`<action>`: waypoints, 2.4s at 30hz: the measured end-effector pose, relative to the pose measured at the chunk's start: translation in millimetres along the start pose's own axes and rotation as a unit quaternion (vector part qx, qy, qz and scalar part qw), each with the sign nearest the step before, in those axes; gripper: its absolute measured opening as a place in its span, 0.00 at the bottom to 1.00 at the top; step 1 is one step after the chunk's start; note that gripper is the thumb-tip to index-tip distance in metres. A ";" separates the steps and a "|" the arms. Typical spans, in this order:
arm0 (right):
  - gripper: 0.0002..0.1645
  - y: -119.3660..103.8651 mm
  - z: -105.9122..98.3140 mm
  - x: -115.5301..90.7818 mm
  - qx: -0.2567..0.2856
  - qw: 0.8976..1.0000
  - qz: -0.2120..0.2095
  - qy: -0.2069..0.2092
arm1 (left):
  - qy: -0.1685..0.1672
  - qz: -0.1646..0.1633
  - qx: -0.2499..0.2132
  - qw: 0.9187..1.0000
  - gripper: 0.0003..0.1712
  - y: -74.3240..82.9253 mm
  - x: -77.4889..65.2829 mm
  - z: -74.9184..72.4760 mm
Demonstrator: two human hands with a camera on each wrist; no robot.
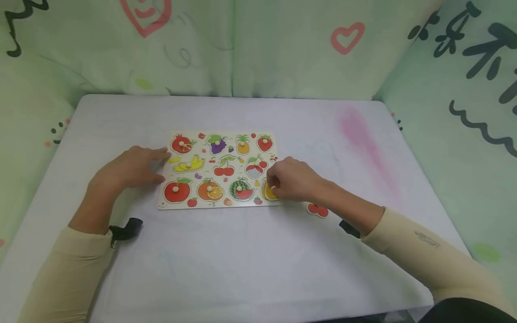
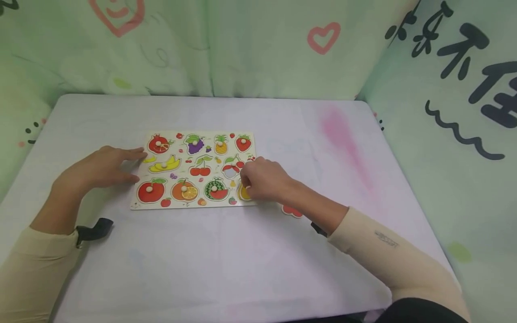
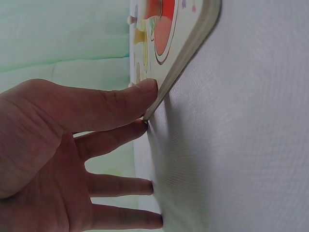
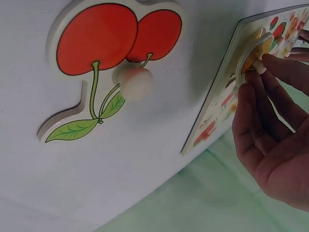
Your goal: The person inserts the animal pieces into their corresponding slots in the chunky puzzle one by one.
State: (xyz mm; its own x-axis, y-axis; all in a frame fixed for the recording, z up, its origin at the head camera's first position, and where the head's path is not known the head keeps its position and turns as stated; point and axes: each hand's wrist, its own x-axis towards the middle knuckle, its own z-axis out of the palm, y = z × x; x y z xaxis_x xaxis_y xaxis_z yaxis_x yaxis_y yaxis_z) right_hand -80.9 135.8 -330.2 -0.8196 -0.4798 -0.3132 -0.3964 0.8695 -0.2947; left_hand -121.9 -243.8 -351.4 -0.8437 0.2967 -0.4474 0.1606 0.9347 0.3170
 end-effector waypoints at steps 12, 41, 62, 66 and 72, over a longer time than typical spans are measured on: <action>0.03 -3.3 6.4 10.7 -0.006 1.000 0.005 -0.005 | 0.001 0.000 0.002 1.000 0.45 1.5 1.6 0.2; 0.03 5.4 11.4 6.3 0.023 1.000 0.009 0.004 | -0.001 -0.004 0.011 1.000 0.46 5.3 1.1 -0.7; 0.08 23.7 9.9 -18.1 0.039 0.998 0.045 0.024 | -0.005 0.010 0.019 1.000 0.45 3.6 1.8 -0.9; 0.08 29.9 9.8 -24.2 0.037 0.997 0.059 0.024 | -0.005 0.009 0.021 1.000 0.46 3.2 0.3 -1.2; 0.07 40.4 11.1 -33.8 0.034 0.996 0.079 0.022 | -0.004 0.010 0.021 1.000 0.47 1.9 -0.9 -1.6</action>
State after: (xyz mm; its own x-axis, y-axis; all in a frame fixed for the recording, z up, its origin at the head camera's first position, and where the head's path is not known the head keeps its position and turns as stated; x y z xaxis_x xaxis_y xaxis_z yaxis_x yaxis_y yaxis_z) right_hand -64.5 185.8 -341.6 -0.8871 -0.3308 -0.3218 -0.2335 0.9232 -0.3051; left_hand -121.6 -242.6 -349.1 -0.8357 0.3162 -0.4491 0.1984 0.9362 0.2901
